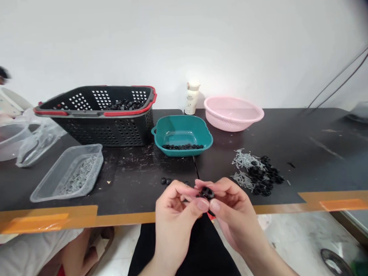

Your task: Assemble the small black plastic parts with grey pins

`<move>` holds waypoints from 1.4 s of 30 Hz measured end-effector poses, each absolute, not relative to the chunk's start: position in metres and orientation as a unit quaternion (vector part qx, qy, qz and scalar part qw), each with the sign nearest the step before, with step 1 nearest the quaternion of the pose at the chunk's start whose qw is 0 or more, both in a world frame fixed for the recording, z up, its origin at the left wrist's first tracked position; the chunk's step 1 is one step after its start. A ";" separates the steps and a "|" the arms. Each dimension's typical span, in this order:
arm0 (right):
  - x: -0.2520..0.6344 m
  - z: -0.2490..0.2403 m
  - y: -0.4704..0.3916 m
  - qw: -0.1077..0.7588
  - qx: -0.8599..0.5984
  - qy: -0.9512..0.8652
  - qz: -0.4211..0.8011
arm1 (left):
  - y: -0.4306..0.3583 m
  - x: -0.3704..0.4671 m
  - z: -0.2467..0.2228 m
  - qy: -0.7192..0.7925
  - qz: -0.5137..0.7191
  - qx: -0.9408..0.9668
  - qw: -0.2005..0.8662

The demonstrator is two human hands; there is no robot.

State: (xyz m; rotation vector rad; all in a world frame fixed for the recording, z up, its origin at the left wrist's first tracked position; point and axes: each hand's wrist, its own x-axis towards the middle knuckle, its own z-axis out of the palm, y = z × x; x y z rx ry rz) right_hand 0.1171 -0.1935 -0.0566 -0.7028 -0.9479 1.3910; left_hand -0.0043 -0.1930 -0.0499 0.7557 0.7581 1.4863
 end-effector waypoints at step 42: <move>0.110 -0.060 -0.213 0.623 -0.351 -0.447 0.537 | -0.194 -0.003 -0.059 0.301 0.694 0.434 0.490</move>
